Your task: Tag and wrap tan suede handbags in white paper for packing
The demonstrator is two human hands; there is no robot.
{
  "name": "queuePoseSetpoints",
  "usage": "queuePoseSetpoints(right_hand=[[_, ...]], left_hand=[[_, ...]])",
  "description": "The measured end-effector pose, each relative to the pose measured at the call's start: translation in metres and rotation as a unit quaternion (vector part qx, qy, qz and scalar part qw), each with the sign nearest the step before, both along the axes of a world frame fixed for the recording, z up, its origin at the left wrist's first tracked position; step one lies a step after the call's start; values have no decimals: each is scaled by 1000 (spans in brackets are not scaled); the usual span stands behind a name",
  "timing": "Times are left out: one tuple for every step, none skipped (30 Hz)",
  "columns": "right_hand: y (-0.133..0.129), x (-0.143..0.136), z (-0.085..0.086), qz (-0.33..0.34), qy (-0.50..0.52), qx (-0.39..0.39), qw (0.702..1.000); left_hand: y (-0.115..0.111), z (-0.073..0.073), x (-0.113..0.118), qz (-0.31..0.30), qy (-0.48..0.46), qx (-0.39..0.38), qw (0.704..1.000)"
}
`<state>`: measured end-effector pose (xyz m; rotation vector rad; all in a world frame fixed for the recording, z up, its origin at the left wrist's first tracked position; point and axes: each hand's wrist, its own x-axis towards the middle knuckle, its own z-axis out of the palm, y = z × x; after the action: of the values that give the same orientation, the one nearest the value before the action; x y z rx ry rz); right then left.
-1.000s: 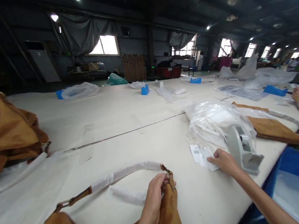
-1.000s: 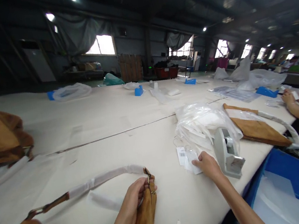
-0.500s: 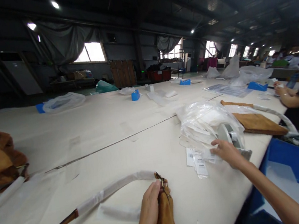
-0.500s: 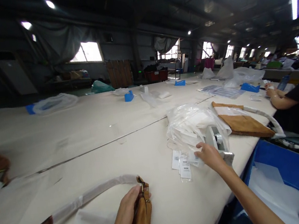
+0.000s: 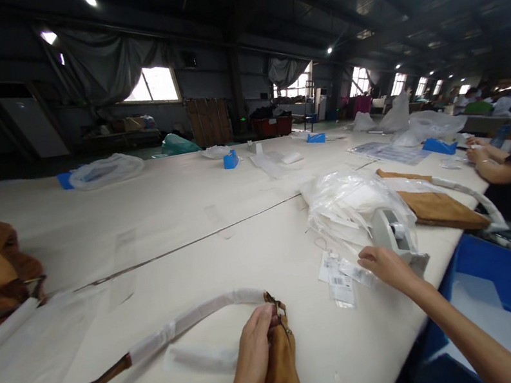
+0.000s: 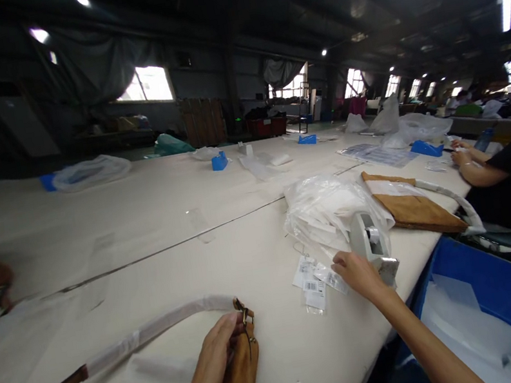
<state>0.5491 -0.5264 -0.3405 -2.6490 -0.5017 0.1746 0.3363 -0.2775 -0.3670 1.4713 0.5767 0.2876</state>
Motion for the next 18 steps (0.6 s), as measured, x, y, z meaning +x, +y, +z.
queuePoseSetpoints(right_hand=[[2, -2, -3, 7, -1, -8, 1000], [4, -5, -6, 13, -1, -16, 1000], [6, -7, -9, 18, -2, -25, 1000], [10, -9, -12, 22, -3, -34, 999], [13, -10, -14, 25, -5, -43, 999], [15, -11, -16, 26, -8, -53, 998], [18, -11, -18, 26, -11, -61, 998], [20, -11, -19, 27, -14, -69, 997], [21, -10, -20, 26, -16, -74, 997], [22, -9, -20, 26, -18, -78, 996], [22, -8, -20, 26, -19, -80, 996], [22, -7, -20, 26, -22, -80, 996], [21, -7, -20, 27, -26, -80, 996], [21, -7, -20, 28, -32, -78, 996], [21, -7, -20, 29, -38, -75, 996], [20, -7, -18, 31, -44, -72, 996], [20, -7, -16, 34, -48, -69, 996], [19, -7, -13, 38, -51, -66, 996]], left_hand=[[0, 0, 0, -3, -1, 2, 1000], [0, -1, 0, -7, -2, 2, 1000], [0, -1, 0, -11, -2, 2, 1000], [0, -2, 0, -15, -1, 1, 1000], [1, -3, 0, -17, 0, 0, 1000], [1, -4, 1, -17, 1, -1, 1000], [2, -5, 1, -16, 2, -1, 1000], [2, -6, 1, -15, 4, 0, 1000], [2, -7, 2, -15, 6, 3, 1000], [2, -7, 2, -15, 5, 7, 1000], [2, -8, 2, -14, 5, 13, 1000], [2, -9, 3, -14, 4, 21, 1000], [2, -10, 3, -13, 3, 30, 999], [2, -11, 3, -13, 1, 38, 999], [2, -12, 3, -14, 0, 45, 999], [2, -14, 3, -15, 0, 51, 999], [2, -15, 3, -15, 1, 56, 998], [3, -16, 3, -12, 2, 62, 998]])
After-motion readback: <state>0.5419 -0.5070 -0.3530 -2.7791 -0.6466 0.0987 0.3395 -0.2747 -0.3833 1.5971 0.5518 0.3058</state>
